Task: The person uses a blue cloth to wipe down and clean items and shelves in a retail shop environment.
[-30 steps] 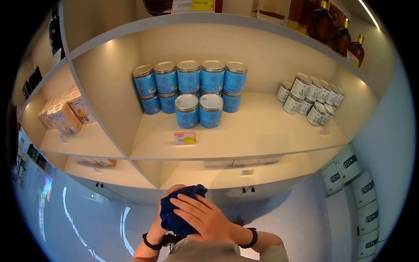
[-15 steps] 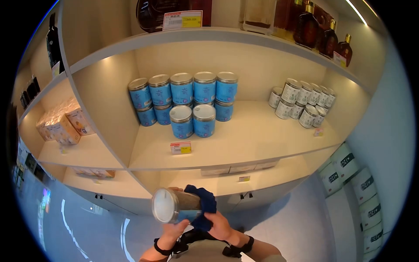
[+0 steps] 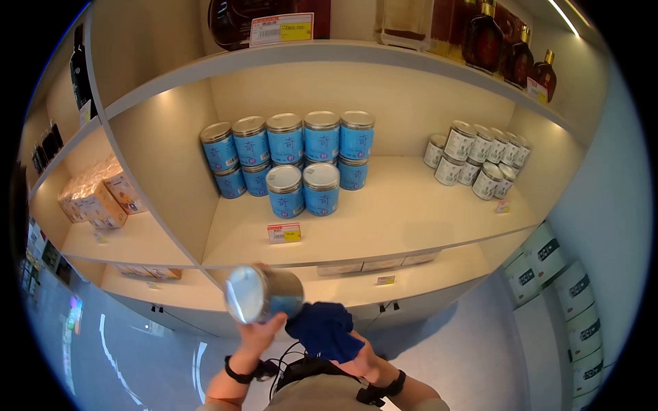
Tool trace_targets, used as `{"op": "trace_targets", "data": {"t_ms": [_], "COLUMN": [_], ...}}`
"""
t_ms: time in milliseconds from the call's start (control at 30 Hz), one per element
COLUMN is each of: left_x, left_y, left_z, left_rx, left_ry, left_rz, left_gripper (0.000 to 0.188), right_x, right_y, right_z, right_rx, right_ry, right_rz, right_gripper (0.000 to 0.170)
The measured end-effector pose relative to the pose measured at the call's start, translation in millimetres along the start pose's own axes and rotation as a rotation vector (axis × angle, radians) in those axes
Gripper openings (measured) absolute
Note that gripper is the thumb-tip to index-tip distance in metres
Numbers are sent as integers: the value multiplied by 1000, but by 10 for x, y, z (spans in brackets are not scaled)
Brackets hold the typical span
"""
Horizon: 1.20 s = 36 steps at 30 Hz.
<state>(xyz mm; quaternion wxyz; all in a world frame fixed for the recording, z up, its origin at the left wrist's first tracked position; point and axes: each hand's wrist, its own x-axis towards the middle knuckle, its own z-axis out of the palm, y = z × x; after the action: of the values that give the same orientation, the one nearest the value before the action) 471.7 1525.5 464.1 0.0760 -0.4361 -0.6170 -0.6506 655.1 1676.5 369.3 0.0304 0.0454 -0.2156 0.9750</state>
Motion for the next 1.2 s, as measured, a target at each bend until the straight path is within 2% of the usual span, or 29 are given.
{"op": "trace_targets", "data": {"t_ms": [33, 100, 167, 267, 300, 333, 367, 433, 600, 633, 700, 833, 900, 1000, 1067, 1100, 1167, 1200], "left_x": [63, 327, 823, 1390, 1527, 1613, 1693, 1813, 1913, 1933, 1967, 1977, 1959, 1928, 1958, 2002, 2152, 2203], "left_y": [-83, -224, -134, -403, -430, -455, -475, -528, -793, -799, -853, -1066, -1060, -900, -661, -535, -350, -352], "left_z": [-53, -121, -246, -473, -494, -486, -483, -486, -484, -463, -441, -458, -448, -389, -306, -269, -184, -122], "left_rx": [-31, -148, -257, 137, 236, 157, 158, 45, 295, 283, 276, 388, 477, 488, 707, 708, 798, 796], "left_ry": [50, 257, 233, 133, 124, 113, 115, 71, 27, 36, 45, 24, 36, 78, 148, 147, -101, -96], "left_rz": [-33, -116, -224, -47, 26, -47, -44, -245, -308, -328, -356, -308, -286, -247, 99, 99, 269, 264], "left_gripper": [109, 100, 91, 82, 81, 80, 80, 81, 87, 88, 89, 93, 94, 94, 90, 90, 85, 85], "right_x": [-40, -50, -69, -123, -172, -219, -233, -290, -401, -463, -656, -648, -447, -373, -374, -358, -270, -242], "right_y": [8, -53, -119, -184, -178, -176, -213, -278, -428, -415, -291, -261, -394, -400, -393, -401, -426, -441], "right_z": [-57, -3, 120, 51, -128, -296, -257, -143, -29, -253, -908, -993, -420, -331, -495, -494, -347, -273], "right_rx": [-48, -46, -39, -39, 1, 41, 40, -20, 42, 43, -711, -554, -130, -99, -89, -83, -85, -89], "right_ry": [167, 122, 38, -52, 30, 112, 109, 318, 413, 413, 469, 523, 472, 518, 518, 520, 510, 500], "right_rz": [45, 31, 1, -32, -31, -31, -30, -120, -255, -252, -308, -328, -283, -276, -267, -253, -277, -300], "right_gripper": [49, 47, 42, 38, 39, 40, 40, 44, 51, 51, 57, 58, 58, 49, 49, 50, 49, 48]}}
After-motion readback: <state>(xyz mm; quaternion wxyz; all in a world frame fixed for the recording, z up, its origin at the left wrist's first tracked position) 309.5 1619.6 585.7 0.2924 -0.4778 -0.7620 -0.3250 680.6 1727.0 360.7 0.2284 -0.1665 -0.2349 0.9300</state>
